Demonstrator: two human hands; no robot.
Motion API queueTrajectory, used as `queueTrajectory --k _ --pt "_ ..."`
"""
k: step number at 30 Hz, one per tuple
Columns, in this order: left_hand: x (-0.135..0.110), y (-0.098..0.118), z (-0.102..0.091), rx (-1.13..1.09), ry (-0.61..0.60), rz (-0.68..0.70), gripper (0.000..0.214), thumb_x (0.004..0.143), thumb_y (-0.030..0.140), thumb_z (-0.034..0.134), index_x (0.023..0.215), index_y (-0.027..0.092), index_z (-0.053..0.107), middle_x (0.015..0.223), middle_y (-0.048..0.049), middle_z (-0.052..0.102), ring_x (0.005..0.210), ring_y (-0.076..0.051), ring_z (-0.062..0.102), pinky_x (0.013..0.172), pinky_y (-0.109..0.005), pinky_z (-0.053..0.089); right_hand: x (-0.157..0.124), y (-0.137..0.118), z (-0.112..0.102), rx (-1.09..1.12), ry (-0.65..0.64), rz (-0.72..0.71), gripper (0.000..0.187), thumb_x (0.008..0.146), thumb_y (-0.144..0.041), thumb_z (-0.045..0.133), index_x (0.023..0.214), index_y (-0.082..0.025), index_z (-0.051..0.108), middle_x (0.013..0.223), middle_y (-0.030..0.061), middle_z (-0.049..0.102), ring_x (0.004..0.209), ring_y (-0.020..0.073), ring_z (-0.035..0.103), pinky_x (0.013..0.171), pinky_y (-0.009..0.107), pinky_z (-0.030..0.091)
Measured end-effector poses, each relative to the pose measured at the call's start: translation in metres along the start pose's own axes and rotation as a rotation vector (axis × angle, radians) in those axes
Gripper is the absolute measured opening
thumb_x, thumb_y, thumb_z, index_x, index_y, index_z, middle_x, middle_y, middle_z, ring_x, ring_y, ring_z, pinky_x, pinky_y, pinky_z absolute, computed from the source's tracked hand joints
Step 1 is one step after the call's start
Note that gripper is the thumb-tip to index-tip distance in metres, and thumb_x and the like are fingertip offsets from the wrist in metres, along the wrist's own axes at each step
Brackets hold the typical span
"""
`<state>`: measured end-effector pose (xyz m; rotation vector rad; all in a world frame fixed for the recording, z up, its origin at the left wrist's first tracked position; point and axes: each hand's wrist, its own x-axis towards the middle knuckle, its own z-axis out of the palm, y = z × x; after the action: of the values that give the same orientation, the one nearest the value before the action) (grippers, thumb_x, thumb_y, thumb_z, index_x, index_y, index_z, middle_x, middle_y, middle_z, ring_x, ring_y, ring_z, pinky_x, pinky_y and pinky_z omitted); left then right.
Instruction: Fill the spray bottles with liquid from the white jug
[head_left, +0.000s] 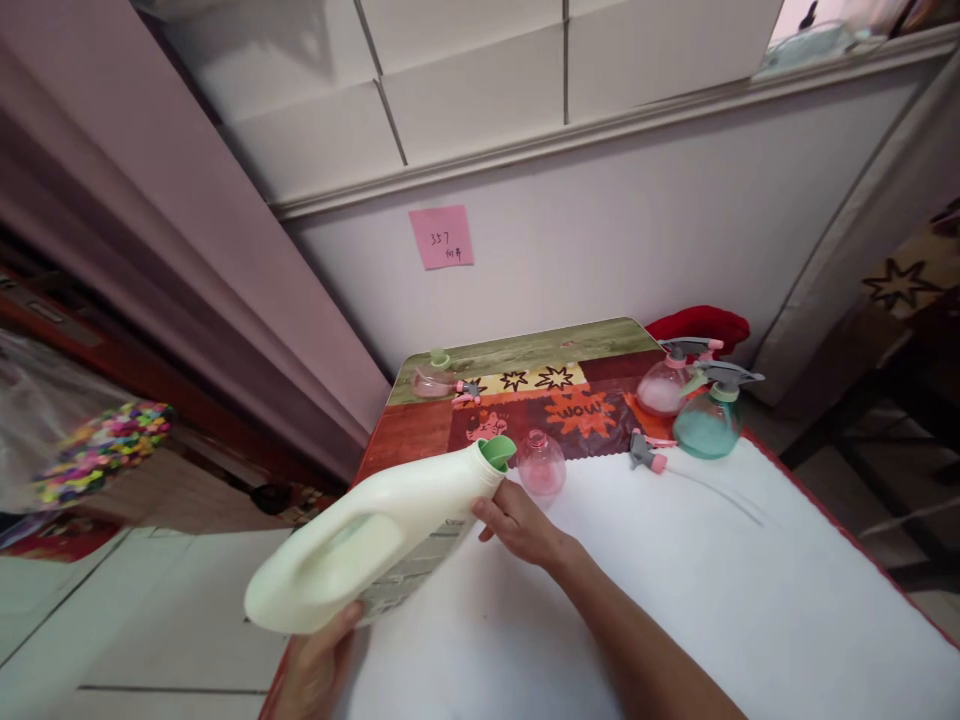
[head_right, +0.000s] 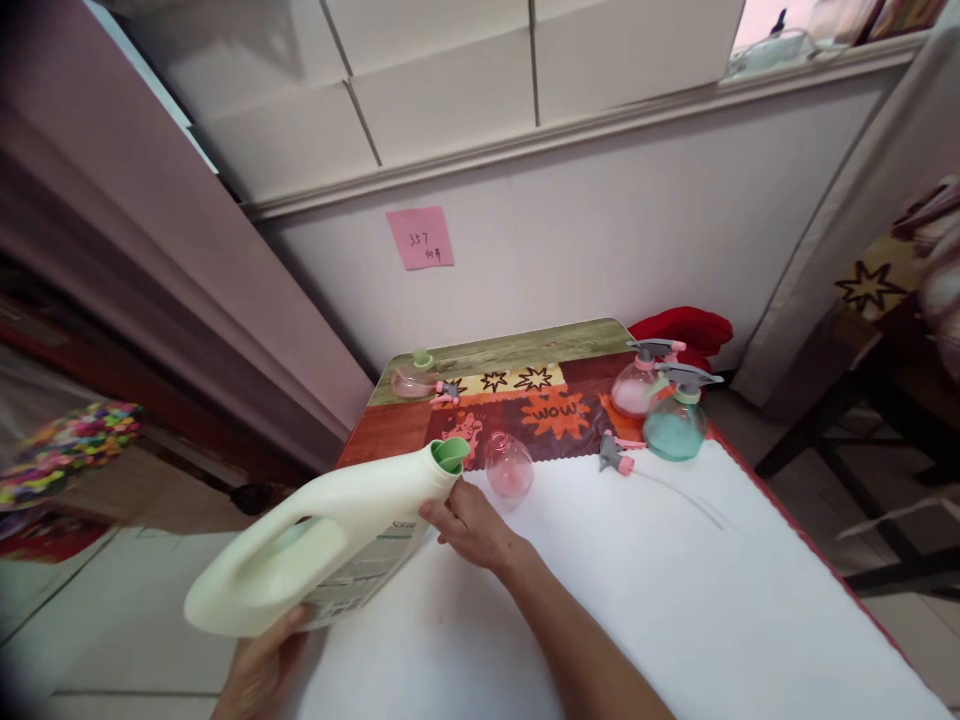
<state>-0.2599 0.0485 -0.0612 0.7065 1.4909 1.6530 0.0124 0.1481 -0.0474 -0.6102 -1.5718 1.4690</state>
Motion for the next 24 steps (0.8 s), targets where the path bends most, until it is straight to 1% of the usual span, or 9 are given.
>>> queueTrajectory --k 3,5,9,12,14,17,22,24 --pt "0.011 0.015 -0.004 -0.027 -0.005 0.034 0.091 0.046 0.033 0.092 0.131 0.032 0.063 0.118 -0.002 0.076 0.13 -0.037 0.057 0.11 -0.048 0.047 0.005 -0.003 0.005 0.068 0.034 0.023 0.054 0.093 -0.06 0.054 0.126 -0.02 0.068 0.106 0.01 0.072 0.082 0.0215 0.067 0.057 0.029 0.06" --pt "0.015 0.022 -0.002 -0.066 0.001 0.029 0.09 0.045 0.033 0.093 0.13 0.03 0.064 0.119 -0.0039 0.075 0.13 -0.038 0.056 0.109 -0.05 0.048 0.009 -0.007 0.009 0.099 0.071 0.016 0.055 0.091 -0.061 0.056 0.124 -0.018 0.069 0.102 0.0099 0.072 0.081 0.0215 0.067 0.059 0.032 0.061" --pt "0.016 0.033 0.015 -0.139 0.025 0.054 0.083 0.046 0.034 0.093 0.125 0.03 0.068 0.121 -0.0037 0.075 0.132 -0.038 0.055 0.107 -0.05 0.05 0.014 -0.011 0.013 0.104 0.171 -0.01 0.053 0.092 -0.06 0.054 0.118 -0.017 0.069 0.097 0.0092 0.071 0.082 0.0214 0.067 0.067 0.037 0.063" --pt "0.015 0.04 0.028 -0.142 0.024 0.099 0.081 0.043 0.031 0.093 0.12 0.029 0.07 0.122 -0.0028 0.074 0.133 -0.036 0.054 0.108 -0.047 0.05 0.016 -0.009 0.011 0.158 0.228 0.008 0.052 0.092 -0.059 0.055 0.122 -0.017 0.064 0.104 0.0099 0.07 0.092 0.0235 0.068 0.067 0.034 0.063" --pt "0.015 0.043 0.033 -0.131 0.014 0.125 0.079 0.043 0.029 0.093 0.119 0.029 0.07 0.122 -0.0023 0.074 0.133 -0.035 0.054 0.108 -0.046 0.05 0.015 -0.006 0.008 0.191 0.248 0.017 0.051 0.092 -0.058 0.056 0.122 -0.017 0.062 0.108 0.0101 0.069 0.097 0.0242 0.067 0.066 0.033 0.064" --pt "0.015 0.048 0.037 -0.109 -0.017 0.149 0.077 0.048 0.026 0.091 0.121 0.029 0.069 0.123 -0.0026 0.074 0.131 -0.034 0.055 0.108 -0.046 0.049 0.013 -0.003 0.008 0.235 0.296 0.03 0.053 0.09 -0.058 0.059 0.124 -0.017 0.058 0.111 0.0101 0.067 0.1 0.0244 0.067 0.067 0.034 0.065" --pt "0.015 0.059 0.047 -0.071 -0.068 0.184 0.08 0.051 0.024 0.09 0.126 0.028 0.066 0.124 -0.004 0.073 0.128 -0.032 0.058 0.108 -0.042 0.049 0.009 -0.001 0.016 0.31 0.43 0.035 0.062 0.088 -0.057 0.062 0.135 -0.019 0.05 0.115 0.0105 0.066 0.101 0.0245 0.067 0.067 0.034 0.067" --pt "0.015 0.063 0.049 -0.053 -0.079 0.178 0.077 0.052 0.023 0.09 0.125 0.028 0.066 0.122 -0.0042 0.074 0.127 -0.031 0.059 0.108 -0.041 0.049 0.009 -0.001 0.019 0.35 0.445 0.036 0.062 0.088 -0.056 0.063 0.137 -0.02 0.049 0.117 0.0105 0.066 0.105 0.0252 0.066 0.066 0.034 0.067"
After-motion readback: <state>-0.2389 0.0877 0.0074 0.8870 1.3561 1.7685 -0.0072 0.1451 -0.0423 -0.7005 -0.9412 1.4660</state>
